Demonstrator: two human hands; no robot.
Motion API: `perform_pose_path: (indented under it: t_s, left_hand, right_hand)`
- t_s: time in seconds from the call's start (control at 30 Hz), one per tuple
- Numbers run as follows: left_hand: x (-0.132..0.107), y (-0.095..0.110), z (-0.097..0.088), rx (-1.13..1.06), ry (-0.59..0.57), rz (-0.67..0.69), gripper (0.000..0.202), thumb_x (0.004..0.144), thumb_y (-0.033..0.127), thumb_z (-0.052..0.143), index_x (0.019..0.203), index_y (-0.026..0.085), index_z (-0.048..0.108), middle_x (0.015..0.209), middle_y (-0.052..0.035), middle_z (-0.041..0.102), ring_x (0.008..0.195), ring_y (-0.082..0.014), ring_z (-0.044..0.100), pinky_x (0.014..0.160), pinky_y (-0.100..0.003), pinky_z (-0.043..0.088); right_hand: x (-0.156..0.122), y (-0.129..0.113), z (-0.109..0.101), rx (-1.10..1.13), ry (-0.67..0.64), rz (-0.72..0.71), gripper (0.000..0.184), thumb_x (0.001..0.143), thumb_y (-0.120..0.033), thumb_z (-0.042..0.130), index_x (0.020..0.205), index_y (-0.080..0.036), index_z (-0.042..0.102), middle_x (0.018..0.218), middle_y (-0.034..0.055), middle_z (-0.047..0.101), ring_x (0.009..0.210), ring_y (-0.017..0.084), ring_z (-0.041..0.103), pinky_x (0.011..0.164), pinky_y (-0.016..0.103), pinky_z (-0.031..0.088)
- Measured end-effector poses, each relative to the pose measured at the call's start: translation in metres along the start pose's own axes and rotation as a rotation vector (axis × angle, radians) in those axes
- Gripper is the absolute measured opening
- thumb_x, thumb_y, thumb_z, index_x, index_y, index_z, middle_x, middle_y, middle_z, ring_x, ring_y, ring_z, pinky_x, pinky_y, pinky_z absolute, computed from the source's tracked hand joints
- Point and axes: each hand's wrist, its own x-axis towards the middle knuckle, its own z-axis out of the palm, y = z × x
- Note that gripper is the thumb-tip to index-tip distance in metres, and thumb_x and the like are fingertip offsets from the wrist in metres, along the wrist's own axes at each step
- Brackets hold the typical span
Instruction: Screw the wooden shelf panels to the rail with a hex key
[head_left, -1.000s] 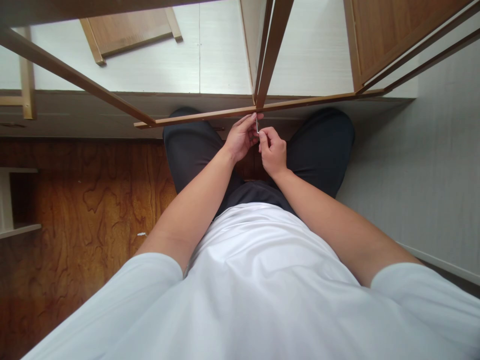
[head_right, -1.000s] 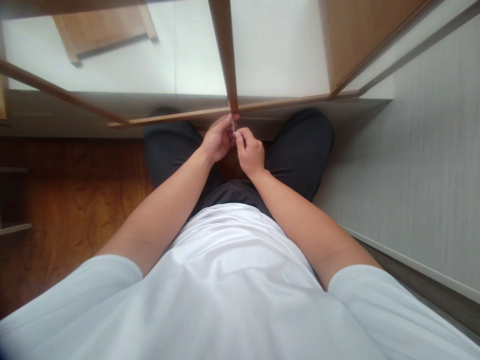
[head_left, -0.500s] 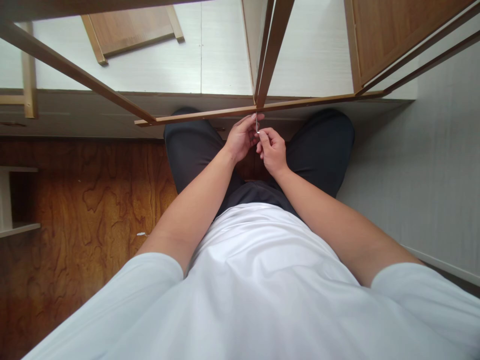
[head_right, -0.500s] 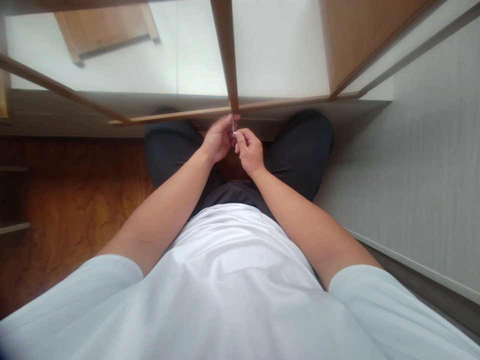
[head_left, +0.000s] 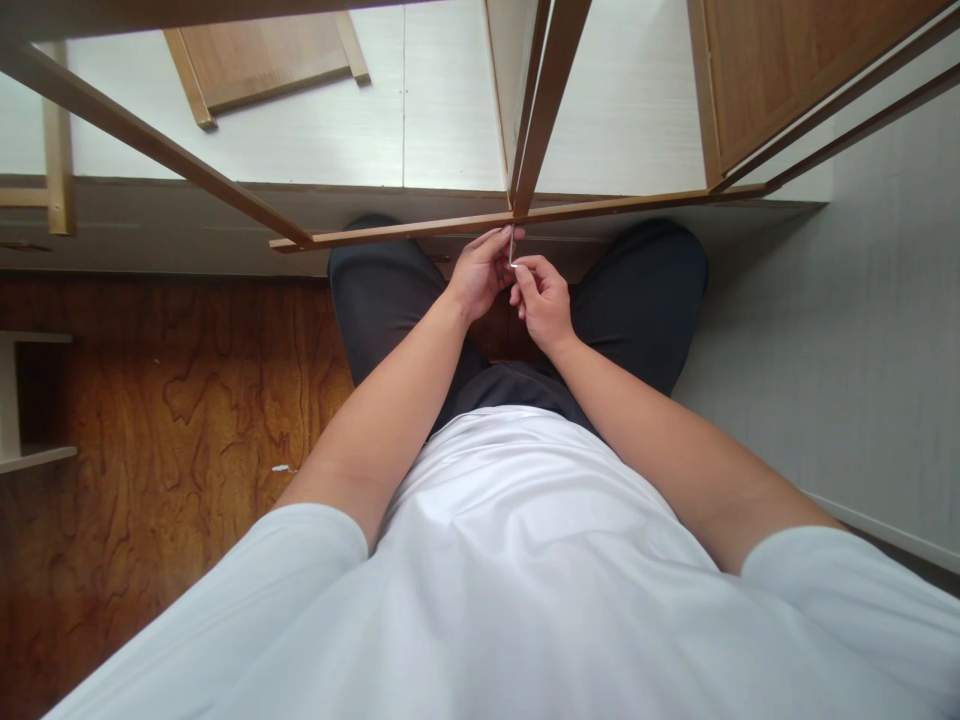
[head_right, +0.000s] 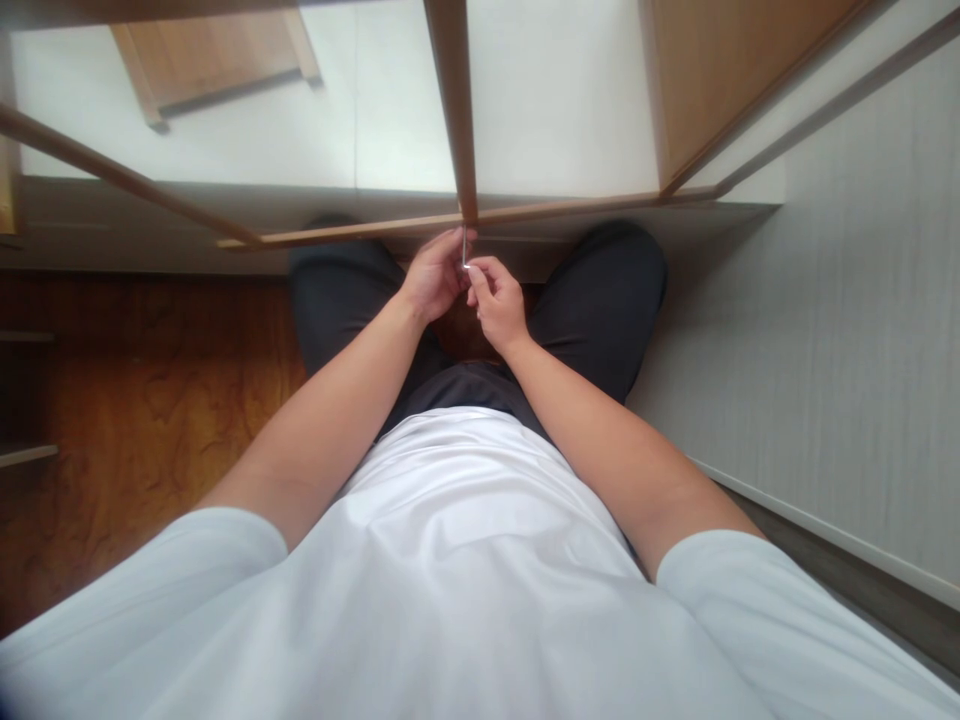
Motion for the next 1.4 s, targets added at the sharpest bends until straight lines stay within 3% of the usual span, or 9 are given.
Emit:
perform_pose_path:
  t_s: [0.17,0.37,0.63,0.8,1.0,1.1,1.23,1.4]
  left_hand:
    - [0.002,-0.001,-0.001,-0.008,-0.023,0.004,0.013,0.099,0.027,0.070,0.092,0.017,0.074,0.067,0.0056,0.057,0.050,-0.0044,0.056,0.050,-0.016,0.045]
    - [-0.002,0.000,0.000,0.020,-0.047,-0.041,0.029,0.090,0.047,0.082,0.095,0.020,0.072,0.061,0.0071,0.055,0.039,-0.0066,0.050,0.036,-0.021,0.040]
    - [-0.010,0.004,0.001,0.071,-0.071,-0.055,0.025,0.098,0.044,0.072,0.096,0.019,0.069,0.055,0.0096,0.048,0.031,-0.0063,0.048,0.034,-0.018,0.036]
    - [-0.011,0.003,0.000,0.095,-0.076,-0.045,0.027,0.095,0.046,0.077,0.095,0.020,0.069,0.052,0.0104,0.045,0.031,-0.0060,0.045,0.034,-0.017,0.036]
    - [-0.010,0.002,-0.001,0.075,-0.095,-0.033,0.033,0.089,0.049,0.084,0.093,0.020,0.069,0.054,0.0102,0.046,0.032,-0.0065,0.046,0.035,-0.019,0.039]
    - [-0.008,0.000,-0.002,0.062,-0.103,-0.037,0.031,0.089,0.048,0.084,0.095,0.020,0.070,0.056,0.0092,0.049,0.036,-0.0078,0.050,0.038,-0.020,0.042]
    - [-0.005,0.000,-0.001,0.037,-0.045,-0.012,0.018,0.098,0.032,0.074,0.091,0.017,0.072,0.062,0.0071,0.050,0.047,-0.0053,0.054,0.045,-0.016,0.042]
    - [-0.005,0.002,0.000,0.064,-0.024,-0.013,0.015,0.100,0.028,0.071,0.093,0.016,0.074,0.066,0.0077,0.047,0.048,-0.0016,0.046,0.047,-0.013,0.034]
  right_hand:
    - [0.003,-0.001,0.000,0.065,-0.033,0.029,0.058,0.087,-0.081,0.068,0.096,-0.024,0.064,0.058,-0.0085,0.058,0.040,0.006,0.043,0.039,0.019,0.033]
    - [0.004,-0.004,-0.001,0.252,-0.114,0.213,0.059,0.081,-0.076,0.079,0.099,-0.022,0.063,0.061,-0.0074,0.063,0.042,0.007,0.047,0.035,0.018,0.031]
    - [0.006,-0.018,-0.002,0.471,-0.254,0.487,0.040,0.092,-0.055,0.080,0.099,-0.023,0.058,0.062,-0.0091,0.060,0.046,0.008,0.048,0.040,0.017,0.034]
    - [0.007,-0.021,-0.003,0.476,-0.283,0.548,0.037,0.095,-0.053,0.078,0.101,-0.022,0.058,0.066,-0.0081,0.062,0.049,0.008,0.051,0.042,0.017,0.036]
    - [0.007,-0.012,-0.003,0.436,-0.260,0.472,0.042,0.092,-0.058,0.079,0.103,-0.023,0.059,0.068,-0.0080,0.063,0.048,0.008,0.050,0.041,0.017,0.037]
    - [0.006,-0.006,-0.003,0.335,-0.192,0.337,0.051,0.086,-0.068,0.080,0.101,-0.023,0.061,0.066,-0.0074,0.063,0.046,0.007,0.048,0.039,0.018,0.034]
    - [0.005,-0.001,-0.003,0.114,-0.061,0.090,0.056,0.088,-0.077,0.072,0.096,-0.023,0.062,0.059,-0.0075,0.059,0.042,0.007,0.044,0.039,0.019,0.031]
    - [0.004,0.001,-0.004,-0.019,0.054,-0.042,0.053,0.094,-0.076,0.064,0.095,-0.023,0.061,0.060,-0.0075,0.056,0.046,0.008,0.049,0.045,0.020,0.037]
